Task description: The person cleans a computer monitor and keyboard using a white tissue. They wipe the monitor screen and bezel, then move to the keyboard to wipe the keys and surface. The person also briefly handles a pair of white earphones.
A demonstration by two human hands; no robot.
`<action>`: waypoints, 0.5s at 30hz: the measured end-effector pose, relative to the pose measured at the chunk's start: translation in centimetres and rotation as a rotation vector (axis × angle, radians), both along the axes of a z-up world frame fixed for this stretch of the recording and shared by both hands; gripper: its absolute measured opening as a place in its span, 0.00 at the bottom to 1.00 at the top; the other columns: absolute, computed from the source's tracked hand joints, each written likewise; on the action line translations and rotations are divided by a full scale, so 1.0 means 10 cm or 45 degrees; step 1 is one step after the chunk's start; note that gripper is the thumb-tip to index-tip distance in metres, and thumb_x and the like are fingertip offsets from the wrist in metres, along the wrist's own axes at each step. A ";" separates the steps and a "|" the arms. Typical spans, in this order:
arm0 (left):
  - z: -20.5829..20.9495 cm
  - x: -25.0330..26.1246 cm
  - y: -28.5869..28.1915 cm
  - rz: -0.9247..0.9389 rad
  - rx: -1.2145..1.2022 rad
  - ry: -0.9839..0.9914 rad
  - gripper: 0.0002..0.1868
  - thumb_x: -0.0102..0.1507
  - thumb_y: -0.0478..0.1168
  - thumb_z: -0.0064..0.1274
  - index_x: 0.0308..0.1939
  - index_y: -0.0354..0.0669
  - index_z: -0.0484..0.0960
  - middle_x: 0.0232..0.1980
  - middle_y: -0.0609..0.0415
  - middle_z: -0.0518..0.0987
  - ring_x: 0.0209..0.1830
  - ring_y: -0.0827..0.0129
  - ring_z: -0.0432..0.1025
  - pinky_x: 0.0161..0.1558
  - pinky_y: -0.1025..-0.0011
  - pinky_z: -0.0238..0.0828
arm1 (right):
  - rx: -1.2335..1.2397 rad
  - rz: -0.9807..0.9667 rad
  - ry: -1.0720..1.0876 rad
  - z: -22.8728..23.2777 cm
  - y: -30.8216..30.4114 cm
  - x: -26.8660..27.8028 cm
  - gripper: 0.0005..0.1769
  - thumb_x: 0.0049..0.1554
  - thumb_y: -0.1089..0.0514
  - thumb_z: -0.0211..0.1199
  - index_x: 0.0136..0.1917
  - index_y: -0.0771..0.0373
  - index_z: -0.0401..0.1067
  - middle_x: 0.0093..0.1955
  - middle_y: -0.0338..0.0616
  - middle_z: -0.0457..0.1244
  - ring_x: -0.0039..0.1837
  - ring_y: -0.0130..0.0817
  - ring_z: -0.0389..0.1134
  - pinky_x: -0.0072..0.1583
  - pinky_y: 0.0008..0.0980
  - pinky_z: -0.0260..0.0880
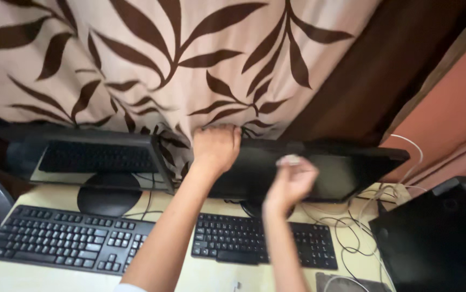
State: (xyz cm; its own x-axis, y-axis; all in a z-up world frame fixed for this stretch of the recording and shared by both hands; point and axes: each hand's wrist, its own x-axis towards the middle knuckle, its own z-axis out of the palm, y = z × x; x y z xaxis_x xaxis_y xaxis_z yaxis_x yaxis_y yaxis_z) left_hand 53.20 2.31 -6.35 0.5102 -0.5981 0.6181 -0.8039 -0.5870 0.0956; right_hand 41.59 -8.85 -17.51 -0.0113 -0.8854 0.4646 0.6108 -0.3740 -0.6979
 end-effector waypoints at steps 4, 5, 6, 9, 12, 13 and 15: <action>-0.03 0.00 0.02 0.044 0.055 0.021 0.18 0.70 0.52 0.40 0.37 0.47 0.81 0.29 0.50 0.82 0.31 0.53 0.78 0.41 0.49 0.68 | 0.254 0.279 0.093 -0.26 0.94 0.65 0.08 0.58 0.68 0.64 0.48 0.64 0.67 0.46 0.38 0.65 0.47 0.26 0.66 0.52 0.30 0.71; -0.04 -0.01 0.05 0.028 0.032 -0.023 0.18 0.70 0.51 0.40 0.36 0.47 0.81 0.31 0.50 0.82 0.32 0.54 0.78 0.41 0.49 0.68 | 0.365 0.365 0.101 -0.44 1.14 0.77 0.09 0.57 0.69 0.67 0.48 0.64 0.68 0.45 0.39 0.63 0.46 0.25 0.63 0.50 0.30 0.67; -0.03 -0.01 0.05 0.013 -0.001 -0.070 0.18 0.70 0.51 0.40 0.36 0.46 0.81 0.32 0.50 0.82 0.32 0.54 0.78 0.41 0.49 0.68 | 0.452 0.448 0.120 -0.64 1.26 0.90 0.09 0.57 0.69 0.66 0.48 0.65 0.68 0.46 0.40 0.64 0.47 0.27 0.64 0.51 0.31 0.68; 0.05 0.01 0.00 0.004 -0.024 -0.067 0.18 0.68 0.50 0.41 0.34 0.46 0.81 0.33 0.51 0.83 0.33 0.55 0.78 0.42 0.48 0.68 | 0.787 0.752 0.148 -1.38 1.25 1.25 0.07 0.55 0.70 0.66 0.48 0.66 0.70 0.47 0.44 0.66 0.49 0.32 0.67 0.52 0.32 0.71; 0.05 -0.03 0.03 0.041 0.078 0.038 0.19 0.69 0.52 0.40 0.35 0.47 0.81 0.33 0.51 0.83 0.34 0.55 0.78 0.44 0.50 0.68 | 1.266 1.001 0.067 -2.20 1.03 1.39 0.07 0.54 0.70 0.65 0.47 0.68 0.72 0.48 0.47 0.67 0.51 0.36 0.70 0.54 0.34 0.73; 0.06 -0.04 0.05 0.059 0.127 0.068 0.19 0.70 0.52 0.40 0.36 0.47 0.81 0.34 0.50 0.83 0.34 0.55 0.78 0.45 0.51 0.68 | 1.411 1.029 -0.001 -2.44 0.93 1.36 0.07 0.54 0.70 0.65 0.47 0.68 0.73 0.48 0.49 0.68 0.52 0.38 0.71 0.55 0.35 0.74; 0.08 -0.05 0.08 0.039 0.064 0.009 0.19 0.70 0.52 0.41 0.35 0.47 0.81 0.34 0.51 0.83 0.35 0.56 0.78 0.45 0.51 0.68 | 1.606 0.993 -0.116 -2.76 0.64 1.25 0.07 0.53 0.71 0.64 0.47 0.69 0.74 0.49 0.51 0.69 0.53 0.41 0.72 0.56 0.36 0.76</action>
State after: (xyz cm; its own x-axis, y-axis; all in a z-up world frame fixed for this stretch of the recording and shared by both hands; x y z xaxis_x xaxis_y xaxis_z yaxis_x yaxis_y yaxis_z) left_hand 52.68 3.07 -5.59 0.5329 -0.6121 0.5842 -0.7848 -0.6156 0.0709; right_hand 54.12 -2.47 -45.13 0.6581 -0.4903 -0.5713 0.4262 0.8682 -0.2541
